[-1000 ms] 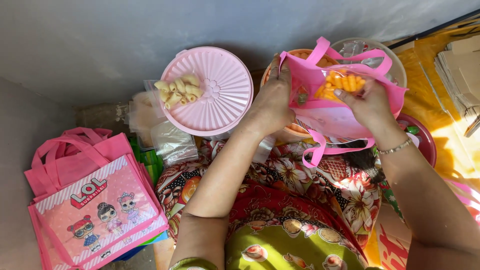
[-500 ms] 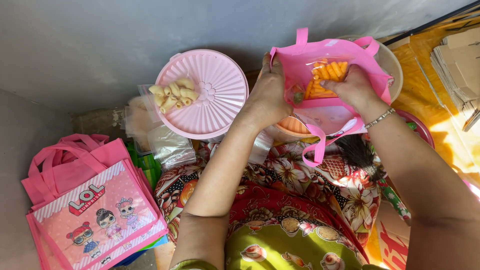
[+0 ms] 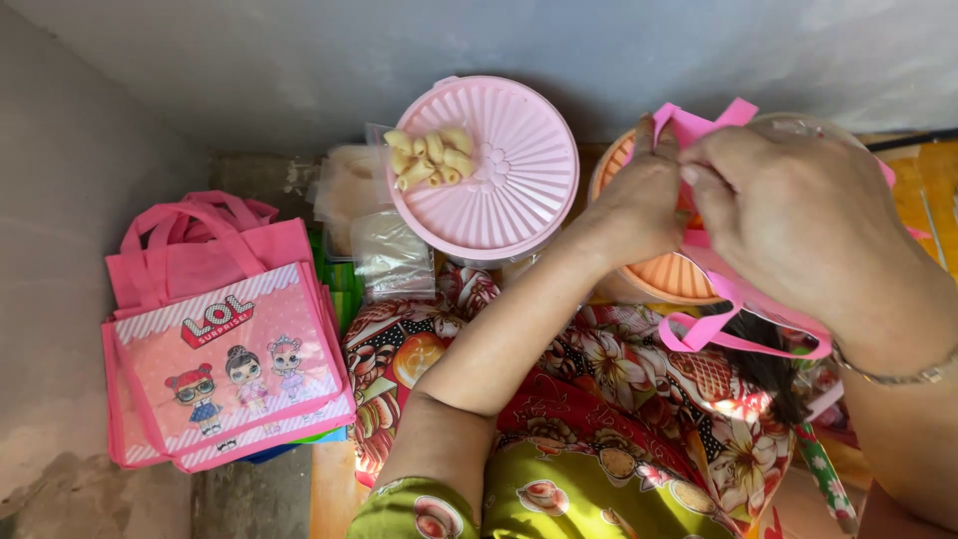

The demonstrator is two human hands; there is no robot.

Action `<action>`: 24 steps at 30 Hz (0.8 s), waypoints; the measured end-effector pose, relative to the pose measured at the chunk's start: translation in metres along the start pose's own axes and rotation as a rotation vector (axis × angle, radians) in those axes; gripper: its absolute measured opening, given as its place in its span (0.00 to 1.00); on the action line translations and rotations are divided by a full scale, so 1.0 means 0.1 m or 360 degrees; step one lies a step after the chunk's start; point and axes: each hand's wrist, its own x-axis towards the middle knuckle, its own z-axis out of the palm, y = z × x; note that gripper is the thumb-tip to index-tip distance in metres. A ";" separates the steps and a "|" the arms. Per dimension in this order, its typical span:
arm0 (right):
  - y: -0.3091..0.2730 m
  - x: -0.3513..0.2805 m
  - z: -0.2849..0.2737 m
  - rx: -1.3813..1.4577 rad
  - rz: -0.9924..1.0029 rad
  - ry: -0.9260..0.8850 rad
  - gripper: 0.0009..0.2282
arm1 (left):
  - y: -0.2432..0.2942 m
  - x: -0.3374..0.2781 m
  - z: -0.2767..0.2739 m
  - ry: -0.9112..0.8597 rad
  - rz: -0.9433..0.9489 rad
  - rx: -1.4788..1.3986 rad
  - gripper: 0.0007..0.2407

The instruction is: Assembling gift bags by filling them with snacks and small toys.

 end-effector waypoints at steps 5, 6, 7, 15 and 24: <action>-0.23 1.01 0.53 0.0044 -0.0147 -0.0378 0.06 | -0.01 -0.11 0.00 0.0123 0.0073 -0.0332 0.16; -0.28 1.22 0.69 0.0069 -0.0096 -0.0586 0.09 | -0.01 -0.13 0.00 0.0146 0.0127 -0.0478 0.12; -0.35 1.35 0.84 0.0062 -0.0111 -0.0592 0.09 | -0.11 -0.12 -0.05 0.0162 0.0124 -0.0484 0.12; -0.80 1.82 1.90 -0.0015 -0.0187 -0.1250 0.13 | -0.44 -0.15 -0.22 0.0332 0.0094 -0.0427 0.16; -0.82 1.87 2.29 0.0210 -0.0058 -0.1300 0.36 | -0.73 -0.20 -0.30 0.0445 0.0047 -0.0338 0.21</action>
